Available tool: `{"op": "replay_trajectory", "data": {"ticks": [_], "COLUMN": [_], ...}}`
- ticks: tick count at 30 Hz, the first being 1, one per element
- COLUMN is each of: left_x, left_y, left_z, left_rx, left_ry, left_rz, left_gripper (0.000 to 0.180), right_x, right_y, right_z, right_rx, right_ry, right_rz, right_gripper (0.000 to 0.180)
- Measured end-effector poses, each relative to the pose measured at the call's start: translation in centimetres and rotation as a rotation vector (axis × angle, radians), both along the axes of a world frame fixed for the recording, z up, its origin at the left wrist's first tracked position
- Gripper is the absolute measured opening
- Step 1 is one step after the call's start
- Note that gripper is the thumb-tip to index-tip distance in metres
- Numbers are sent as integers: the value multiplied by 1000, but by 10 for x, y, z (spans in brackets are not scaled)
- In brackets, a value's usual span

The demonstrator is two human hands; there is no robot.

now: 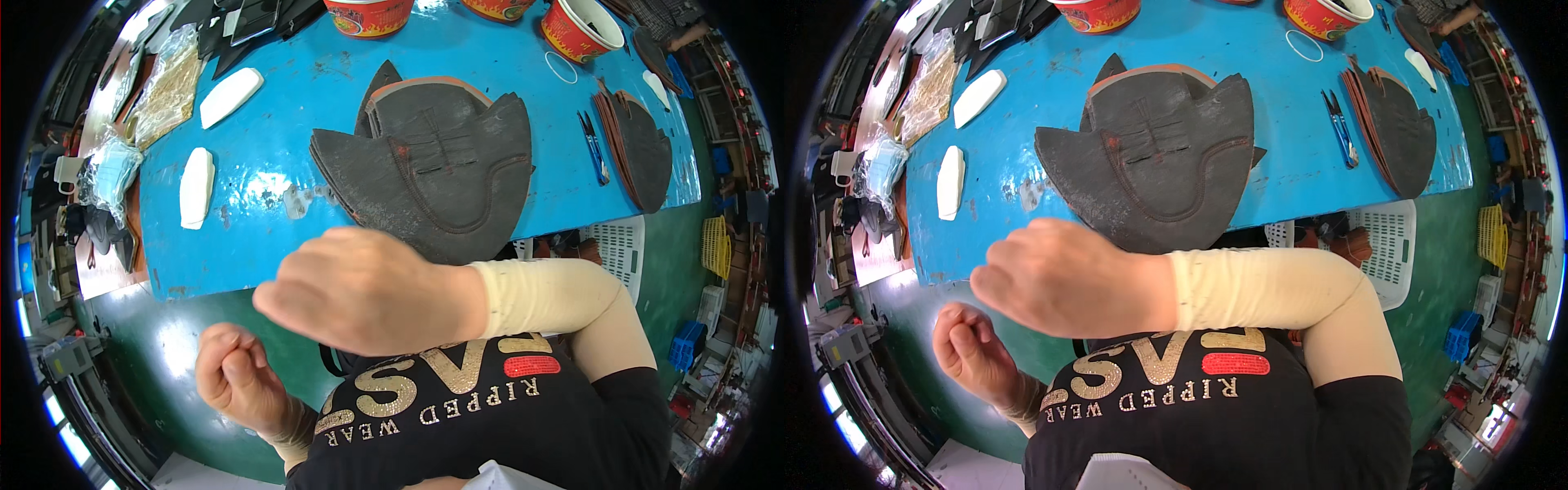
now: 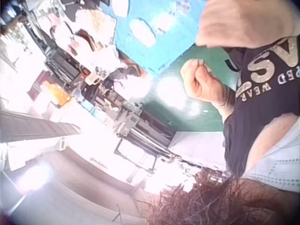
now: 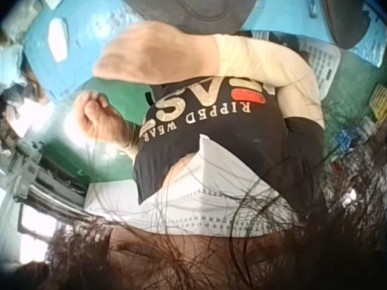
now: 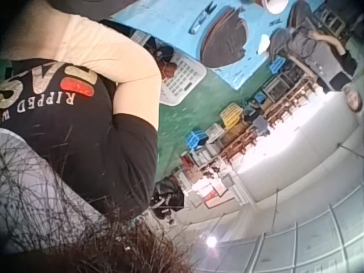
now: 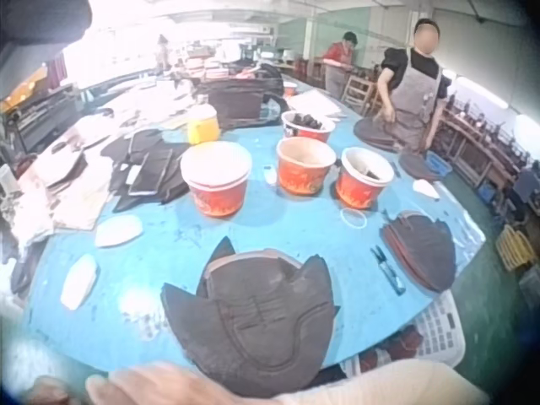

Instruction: The person trims shoe components with a snipping tool, creating trimming scraps.

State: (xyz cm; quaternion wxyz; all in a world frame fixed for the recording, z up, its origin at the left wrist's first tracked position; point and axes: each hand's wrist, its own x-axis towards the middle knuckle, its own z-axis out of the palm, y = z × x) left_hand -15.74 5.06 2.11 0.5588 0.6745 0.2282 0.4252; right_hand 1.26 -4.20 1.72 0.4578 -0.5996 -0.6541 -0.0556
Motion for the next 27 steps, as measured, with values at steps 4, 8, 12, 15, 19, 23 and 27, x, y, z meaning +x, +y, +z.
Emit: {"op": "replay_trajectory", "data": {"ticks": [4, 8, 12, 15, 19, 23, 27], "left_x": [-8, -5, 1, 19, 50, 80, 110], "left_y": [4, 3, 2, -10, -16, -19, -34], "left_z": [8, 6, 8, 10, 12, 15, 4], "left_rx": [117, 51, 72, 33, -20, 5, 0], "left_ry": [-103, -126, -36, -119, -178, 107, 118], "left_rz": [-84, -68, -150, -169, -224, -430, -594], "left_gripper": [30, 32, 36, 31, 25, 12, 22], "right_x": [-39, -39, -33, -22, 5, 36, 46], "right_y": [25, 39, 24, 10, -32, -74, -90], "right_z": [-25, -39, -7, -12, -11, 12, 5], "right_rx": [-100, 152, -818, -791, -265, -96, -28], "right_ry": [-51, -61, -54, 108, 283, 434, 425], "right_rz": [100, 84, 326, 343, 110, -231, -202], "right_gripper": [10, 10, 10, 14, 29, 26, 28]}}
